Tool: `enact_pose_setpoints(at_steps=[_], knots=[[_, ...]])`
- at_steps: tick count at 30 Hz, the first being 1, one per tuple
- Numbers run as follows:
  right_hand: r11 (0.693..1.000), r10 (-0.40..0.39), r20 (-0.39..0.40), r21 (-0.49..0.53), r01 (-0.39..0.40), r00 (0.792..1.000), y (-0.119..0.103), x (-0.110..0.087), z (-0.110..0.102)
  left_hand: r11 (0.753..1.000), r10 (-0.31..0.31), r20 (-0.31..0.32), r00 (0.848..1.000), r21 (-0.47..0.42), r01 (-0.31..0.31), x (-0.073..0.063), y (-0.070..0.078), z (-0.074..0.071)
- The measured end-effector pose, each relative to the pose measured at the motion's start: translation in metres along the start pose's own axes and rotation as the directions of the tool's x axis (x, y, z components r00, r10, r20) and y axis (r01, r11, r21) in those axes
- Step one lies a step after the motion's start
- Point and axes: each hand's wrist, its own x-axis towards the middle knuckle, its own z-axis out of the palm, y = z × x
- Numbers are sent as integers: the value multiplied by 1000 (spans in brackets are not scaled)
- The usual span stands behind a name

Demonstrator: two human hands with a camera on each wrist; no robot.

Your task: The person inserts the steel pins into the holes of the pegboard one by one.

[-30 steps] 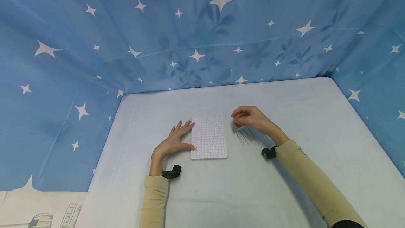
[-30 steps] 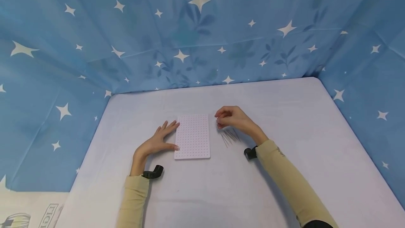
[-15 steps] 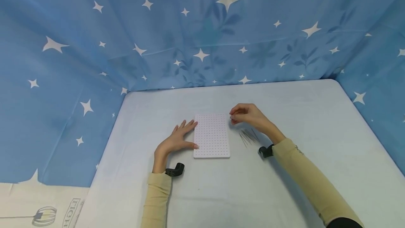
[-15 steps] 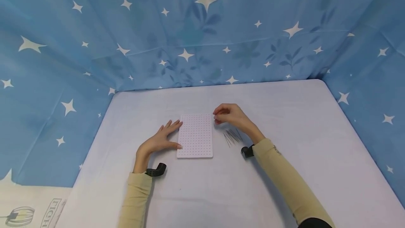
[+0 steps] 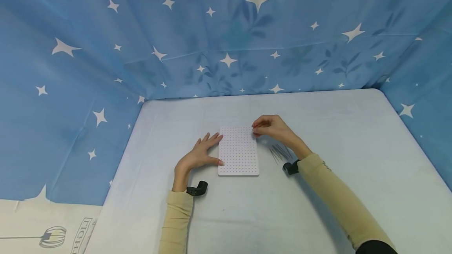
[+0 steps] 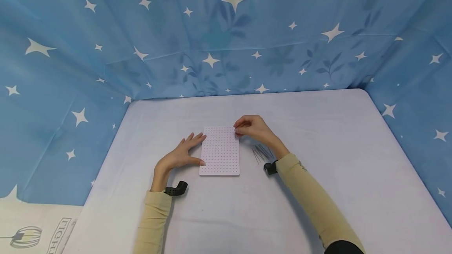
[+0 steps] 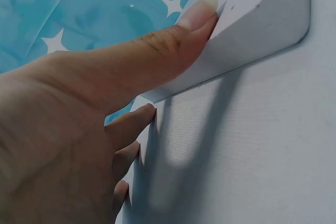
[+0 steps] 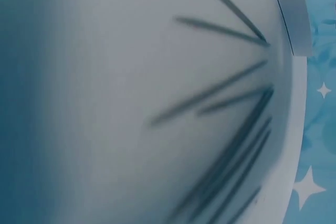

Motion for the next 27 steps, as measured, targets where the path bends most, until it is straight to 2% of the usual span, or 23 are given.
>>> enact_pose_setpoints(at_steps=[18,27], knots=[[994,-43,16,-100,45,999,-3,20,21,1000,-3,-1,1000,2,3,1,-4,0],[993,-20,21,-115,22,1000,0,28,29,1000,5,-1,1000,2,-5,2,-6,1]])
